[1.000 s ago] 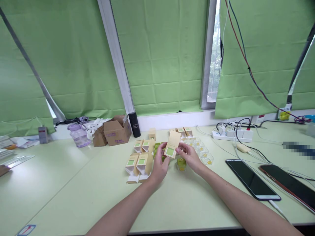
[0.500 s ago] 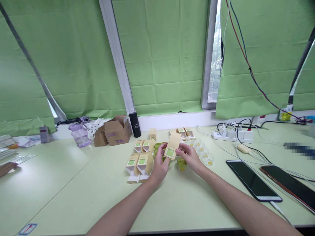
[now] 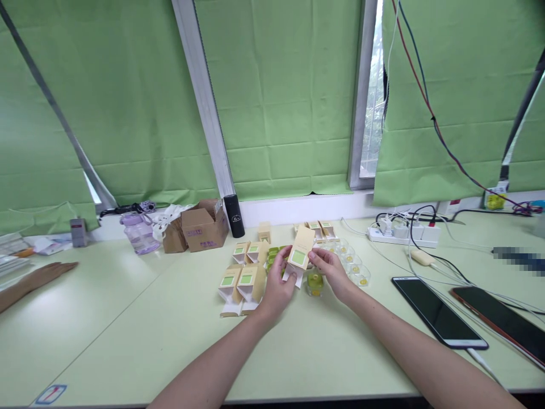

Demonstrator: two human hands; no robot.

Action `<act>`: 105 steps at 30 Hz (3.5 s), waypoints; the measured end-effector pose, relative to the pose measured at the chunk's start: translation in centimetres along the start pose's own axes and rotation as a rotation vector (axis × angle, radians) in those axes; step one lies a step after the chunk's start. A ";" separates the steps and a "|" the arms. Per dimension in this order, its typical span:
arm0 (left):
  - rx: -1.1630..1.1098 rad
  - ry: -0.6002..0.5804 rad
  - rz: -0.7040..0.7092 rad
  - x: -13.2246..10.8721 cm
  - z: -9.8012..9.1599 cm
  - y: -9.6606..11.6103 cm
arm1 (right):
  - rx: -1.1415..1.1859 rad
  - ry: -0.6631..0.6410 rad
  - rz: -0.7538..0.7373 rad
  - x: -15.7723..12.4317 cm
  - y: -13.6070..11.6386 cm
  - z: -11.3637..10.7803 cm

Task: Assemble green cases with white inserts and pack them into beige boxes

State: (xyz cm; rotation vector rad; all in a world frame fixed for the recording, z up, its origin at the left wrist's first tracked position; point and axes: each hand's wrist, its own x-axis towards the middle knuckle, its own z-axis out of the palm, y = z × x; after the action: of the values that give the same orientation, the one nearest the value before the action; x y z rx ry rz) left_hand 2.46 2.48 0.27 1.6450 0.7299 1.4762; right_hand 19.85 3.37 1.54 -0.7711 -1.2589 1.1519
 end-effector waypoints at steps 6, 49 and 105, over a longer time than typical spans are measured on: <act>0.114 0.121 -0.001 0.0 0.1 -0.3 | -0.055 0.052 -0.019 0.1 -0.2 -0.2; -0.069 0.116 -0.122 0.3 0.1 0.8 | 0.031 0.041 -0.042 0.4 1.0 0.2; 0.319 0.451 0.009 4.6 -2.5 0.7 | -0.454 0.180 -0.258 -0.6 0.4 -1.3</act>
State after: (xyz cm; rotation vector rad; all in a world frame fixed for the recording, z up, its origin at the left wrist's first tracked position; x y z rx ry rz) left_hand 0.68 6.37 3.30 1.5515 1.2611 1.8369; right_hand 21.06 3.06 0.70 -0.9873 -1.4369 0.5784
